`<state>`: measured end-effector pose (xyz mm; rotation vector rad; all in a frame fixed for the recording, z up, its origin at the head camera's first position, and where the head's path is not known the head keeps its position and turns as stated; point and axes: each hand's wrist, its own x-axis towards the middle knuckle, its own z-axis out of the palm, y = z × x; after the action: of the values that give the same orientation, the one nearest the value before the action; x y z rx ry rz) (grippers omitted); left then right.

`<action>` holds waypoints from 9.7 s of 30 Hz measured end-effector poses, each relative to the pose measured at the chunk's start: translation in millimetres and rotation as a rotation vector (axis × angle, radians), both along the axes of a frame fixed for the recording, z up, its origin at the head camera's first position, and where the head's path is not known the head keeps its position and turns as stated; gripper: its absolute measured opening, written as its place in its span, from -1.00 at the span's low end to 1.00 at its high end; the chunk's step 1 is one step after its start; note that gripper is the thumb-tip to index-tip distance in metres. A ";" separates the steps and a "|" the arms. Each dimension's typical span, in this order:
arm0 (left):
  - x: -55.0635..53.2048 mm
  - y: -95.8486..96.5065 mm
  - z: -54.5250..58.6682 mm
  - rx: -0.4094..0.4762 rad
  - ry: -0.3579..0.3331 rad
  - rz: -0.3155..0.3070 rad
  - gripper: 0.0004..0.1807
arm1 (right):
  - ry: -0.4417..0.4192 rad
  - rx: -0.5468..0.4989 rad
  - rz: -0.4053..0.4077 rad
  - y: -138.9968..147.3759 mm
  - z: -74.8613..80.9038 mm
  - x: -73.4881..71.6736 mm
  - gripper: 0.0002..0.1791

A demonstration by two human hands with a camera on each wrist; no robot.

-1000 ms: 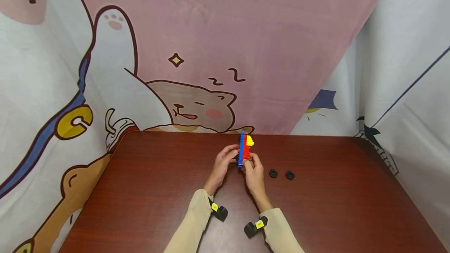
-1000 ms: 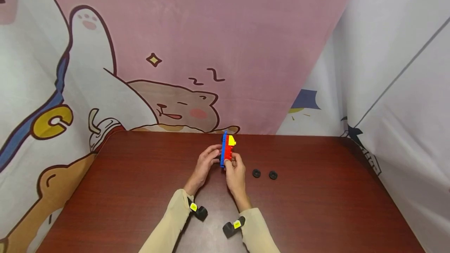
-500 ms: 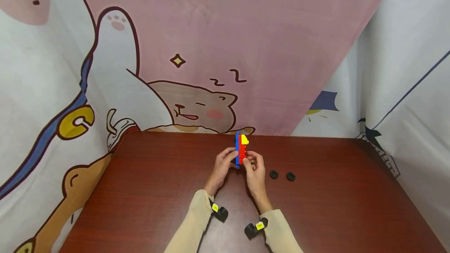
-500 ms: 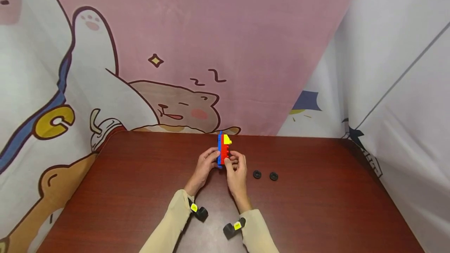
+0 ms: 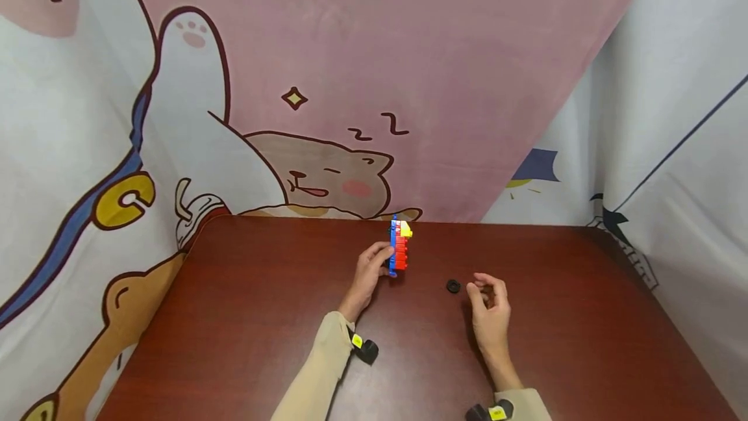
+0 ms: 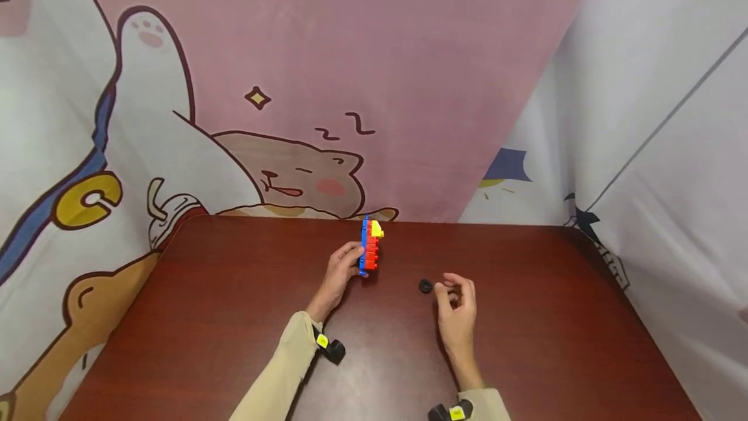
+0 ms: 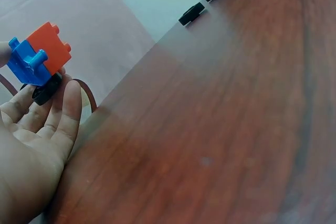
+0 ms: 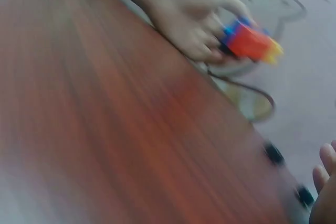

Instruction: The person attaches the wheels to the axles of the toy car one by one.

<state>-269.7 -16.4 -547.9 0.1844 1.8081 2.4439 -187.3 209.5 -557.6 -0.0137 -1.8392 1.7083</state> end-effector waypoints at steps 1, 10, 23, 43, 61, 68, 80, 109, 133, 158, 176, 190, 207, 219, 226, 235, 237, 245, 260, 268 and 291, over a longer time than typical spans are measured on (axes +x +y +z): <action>-0.3 -0.6 -0.2 0.000 -0.004 0.005 -0.64 | -0.039 0.016 -0.026 8.8 -1.6 1.6 -0.68; 0.6 -2.6 -3.1 0.015 -0.021 -0.010 -0.63 | -0.436 0.434 -0.105 49.0 -4.6 2.8 -0.49; -0.8 1.3 0.2 0.045 -0.009 -0.020 -0.79 | -0.402 0.639 -0.091 47.2 -0.7 -0.5 -0.59; 1.7 -1.6 -2.9 0.055 -0.030 -0.071 -0.69 | 0.080 0.167 -0.103 16.5 2.0 -4.8 -0.64; 1.9 5.2 0.4 0.000 -0.001 -0.086 -0.59 | 0.283 0.223 -0.020 -99.7 32.6 -32.1 -0.60; 1.7 2.1 1.9 -0.023 0.003 -0.085 -0.59 | 0.319 0.261 0.035 -104.7 34.3 -31.1 -0.60; -0.4 0.6 0.5 -0.039 -0.028 -0.096 -0.65 | 0.291 0.312 0.087 -106.2 28.9 -31.1 -0.58; 2.5 -4.0 0.7 -0.087 0.023 -0.153 -0.57 | 0.338 0.388 0.061 -101.0 -2.0 -48.3 -0.54; 1.6 -5.7 2.2 -0.056 0.068 -0.255 -0.45 | -0.259 0.234 0.238 -93.4 0.5 -43.9 -0.51; -0.1 -9.5 -1.3 0.009 -0.039 -0.356 -0.39 | -0.272 0.230 0.248 -94.2 -3.1 -43.6 -0.49; -0.3 -9.8 -2.2 -0.026 -0.017 -0.362 -0.46 | -0.315 0.235 0.299 -98.0 39.2 -25.1 -0.51; 2.1 -9.4 2.7 -0.019 -0.003 -0.396 -0.54 | -0.248 -0.023 0.163 -95.7 3.9 -46.9 -0.65; 7.3 -6.2 2.4 -0.106 0.009 -0.344 -0.54 | -0.174 -0.039 0.125 -98.6 36.1 -24.4 -0.74; 5.9 -5.9 -0.6 -0.091 -0.025 -0.255 -0.43 | -0.154 -0.044 0.090 -92.0 33.3 -22.0 -0.68; 3.2 -6.2 -0.3 -0.058 -0.049 -0.232 -0.43 | -0.010 -0.081 -0.016 -49.7 4.1 -17.6 -0.77; 4.4 -6.9 1.1 -0.073 -0.060 -0.238 -0.45 | -0.313 0.246 -0.157 -12.5 -4.0 -6.8 -0.69; 4.2 -6.0 1.5 -0.068 -0.068 -0.237 -0.45 | -0.349 0.361 -0.136 -11.3 -4.1 -6.9 -0.61; 2.4 -5.2 -0.5 -0.042 -0.070 -0.224 -0.44 | -0.382 0.553 -0.101 -13.6 -7.5 -8.4 -0.54; 3.4 -5.8 0.9 -0.020 -0.069 -0.240 -0.49 | -0.262 0.427 -0.077 -15.7 -8.4 -10.5 -0.74; 3.4 -7.6 -0.2 -0.034 -0.076 -0.223 -0.50 | -0.015 0.317 -0.016 -27.8 -7.8 -17.5 -0.71; -1.2 -5.3 -1.1 -0.112 -0.026 -0.231 -0.47 | 0.156 0.376 0.151 -91.1 25.9 -55.9 -0.68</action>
<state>-270.9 -21.7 -549.0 0.3314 1.7958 2.1731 -243.2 118.4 -531.7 0.4101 -2.0527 1.3888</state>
